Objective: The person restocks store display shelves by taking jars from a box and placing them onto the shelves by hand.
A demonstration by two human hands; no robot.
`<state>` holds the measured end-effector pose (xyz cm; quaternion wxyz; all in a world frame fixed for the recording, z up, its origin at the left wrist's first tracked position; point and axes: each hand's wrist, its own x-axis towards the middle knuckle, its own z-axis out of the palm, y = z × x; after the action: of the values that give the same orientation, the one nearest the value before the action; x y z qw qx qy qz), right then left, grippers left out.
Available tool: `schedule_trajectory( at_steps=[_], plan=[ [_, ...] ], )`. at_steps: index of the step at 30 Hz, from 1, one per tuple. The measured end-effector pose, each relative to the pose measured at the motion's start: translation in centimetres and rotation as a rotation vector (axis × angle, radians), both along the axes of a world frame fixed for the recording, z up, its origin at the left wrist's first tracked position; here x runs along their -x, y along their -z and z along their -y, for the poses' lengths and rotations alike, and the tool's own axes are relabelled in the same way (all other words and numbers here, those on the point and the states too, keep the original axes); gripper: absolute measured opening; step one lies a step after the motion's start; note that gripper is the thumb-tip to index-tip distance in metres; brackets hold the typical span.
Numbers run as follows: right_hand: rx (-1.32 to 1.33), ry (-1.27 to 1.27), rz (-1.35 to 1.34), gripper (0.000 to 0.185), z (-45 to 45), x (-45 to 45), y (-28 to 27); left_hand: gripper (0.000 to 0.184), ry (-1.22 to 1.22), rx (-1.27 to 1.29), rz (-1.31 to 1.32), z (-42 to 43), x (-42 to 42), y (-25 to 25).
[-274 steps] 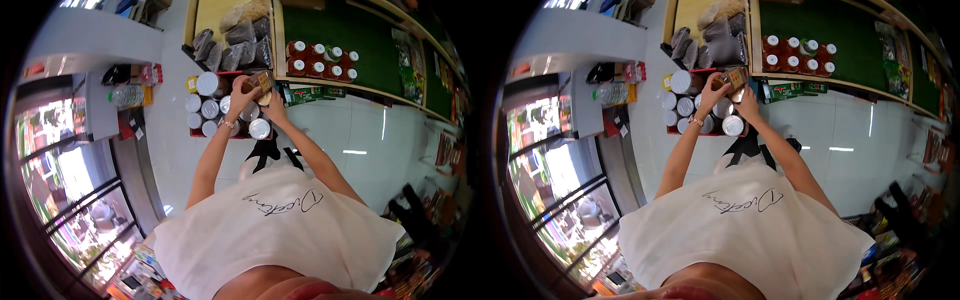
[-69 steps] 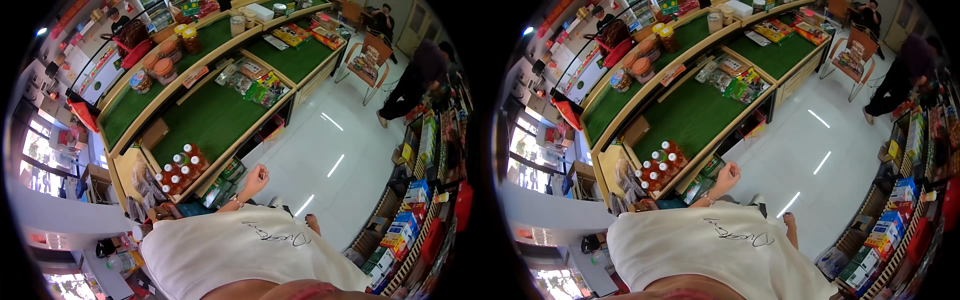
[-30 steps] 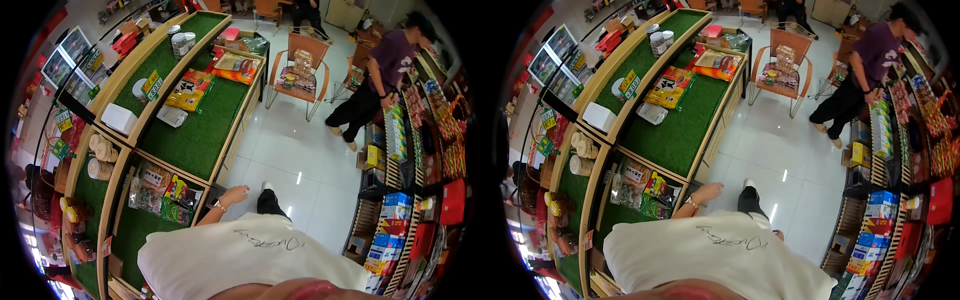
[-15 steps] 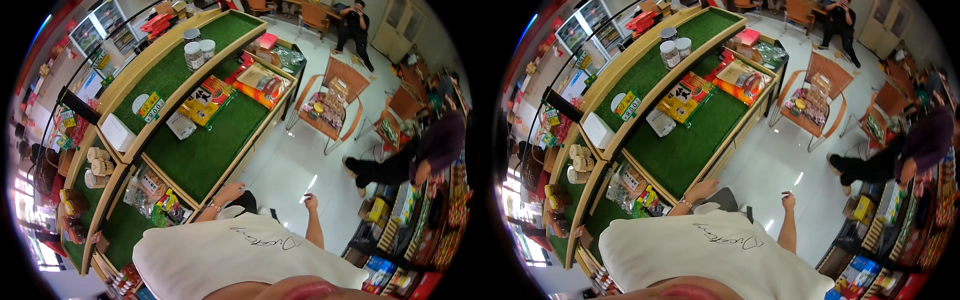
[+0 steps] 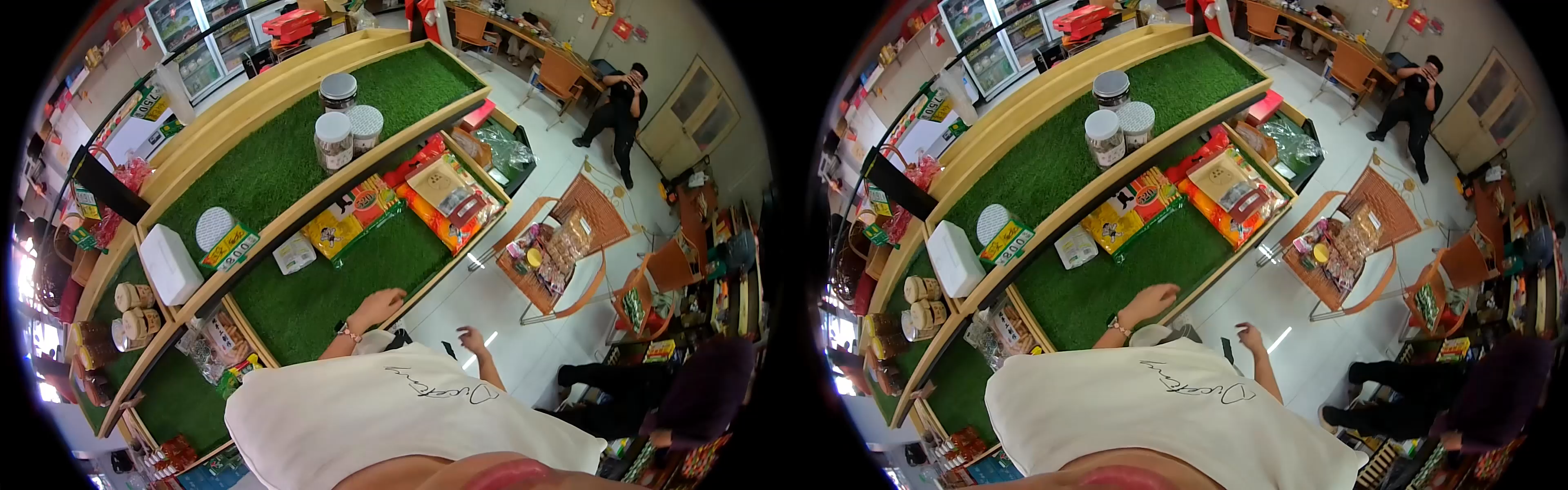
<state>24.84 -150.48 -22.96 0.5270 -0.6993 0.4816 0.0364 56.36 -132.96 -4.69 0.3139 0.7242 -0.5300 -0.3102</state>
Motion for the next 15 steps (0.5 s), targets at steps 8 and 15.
schedule_trajectory(
  at_steps=[8,15],
  plan=[
    [0.344,0.033,0.338,0.037,13.9,-11.8,-5.6,0.028,-0.400,0.584,0.230,7.4,-7.5,-11.5],
    [0.094,-0.190,0.675,0.038,13.6,-25.2,-17.1,0.070,-0.913,0.734,0.367,9.4,-15.3,-16.8]
  ],
)
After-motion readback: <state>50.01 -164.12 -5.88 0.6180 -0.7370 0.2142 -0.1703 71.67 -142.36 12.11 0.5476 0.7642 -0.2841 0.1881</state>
